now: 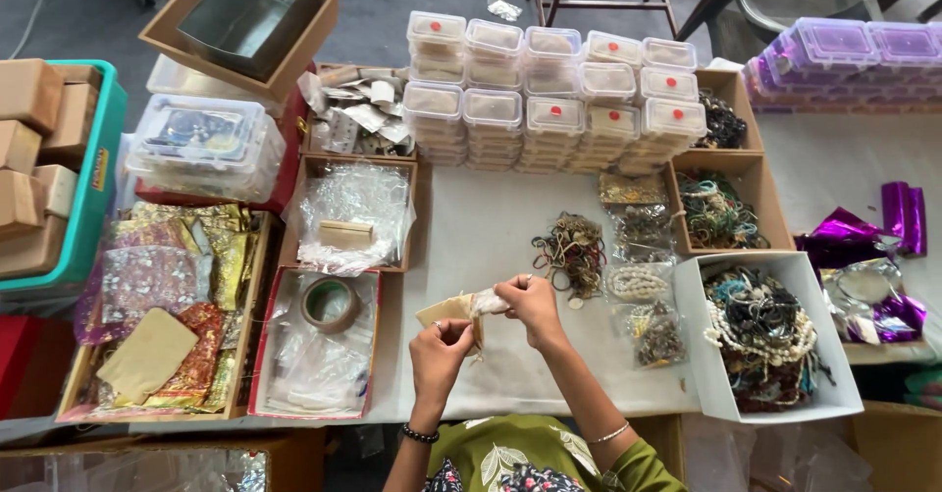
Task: The person sorts through various jewelry items, including necklaces and bracelets, on a table covered with boxes and containers. They place selected items into small plastic bags and then into small paper bags, which are subsequently placed into clear plastic containers.
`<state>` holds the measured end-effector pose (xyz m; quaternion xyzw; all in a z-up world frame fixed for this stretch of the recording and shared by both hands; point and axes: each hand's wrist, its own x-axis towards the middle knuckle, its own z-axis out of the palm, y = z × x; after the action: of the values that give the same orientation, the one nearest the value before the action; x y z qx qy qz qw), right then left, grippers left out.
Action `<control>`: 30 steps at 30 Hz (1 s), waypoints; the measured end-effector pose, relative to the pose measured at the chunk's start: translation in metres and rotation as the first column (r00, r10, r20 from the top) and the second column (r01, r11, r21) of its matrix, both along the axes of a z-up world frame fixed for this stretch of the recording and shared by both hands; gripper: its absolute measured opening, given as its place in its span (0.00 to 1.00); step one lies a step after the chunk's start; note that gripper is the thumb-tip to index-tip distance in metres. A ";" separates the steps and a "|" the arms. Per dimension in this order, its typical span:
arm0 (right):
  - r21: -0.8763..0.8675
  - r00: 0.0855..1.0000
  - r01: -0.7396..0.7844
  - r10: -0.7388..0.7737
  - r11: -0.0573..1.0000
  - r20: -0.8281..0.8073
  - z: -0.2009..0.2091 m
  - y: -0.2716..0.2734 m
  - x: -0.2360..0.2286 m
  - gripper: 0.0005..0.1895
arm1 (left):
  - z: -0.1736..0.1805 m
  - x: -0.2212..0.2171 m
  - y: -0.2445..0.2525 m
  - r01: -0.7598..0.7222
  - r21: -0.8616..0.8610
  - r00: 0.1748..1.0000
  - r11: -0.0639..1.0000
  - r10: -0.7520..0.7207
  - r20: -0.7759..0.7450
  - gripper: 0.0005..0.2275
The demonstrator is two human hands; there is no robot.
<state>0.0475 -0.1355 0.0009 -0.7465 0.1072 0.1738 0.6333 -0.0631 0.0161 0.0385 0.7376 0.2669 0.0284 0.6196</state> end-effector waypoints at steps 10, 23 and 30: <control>-0.471 0.649 -0.125 0.431 0.873 0.626 0.010 -0.026 -0.016 0.09 | -0.041 0.009 -0.019 -0.162 -0.267 0.987 0.950 0.151 -0.058 0.10; 0.052 0.986 -0.167 0.166 0.985 0.024 -0.017 -0.025 -0.013 0.08 | -0.020 0.032 -0.039 -0.090 -0.035 0.995 0.995 0.092 0.047 0.09; -0.473 0.936 0.091 0.086 0.877 0.342 0.016 -0.020 -0.015 0.23 | -0.033 0.041 -0.048 -0.022 -0.032 0.999 0.999 0.022 0.025 0.08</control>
<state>0.0328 -0.1556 0.0173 -0.8989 0.0328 0.0043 0.4369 -0.0225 -0.0322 0.0059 0.7243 0.2674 0.0404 0.6342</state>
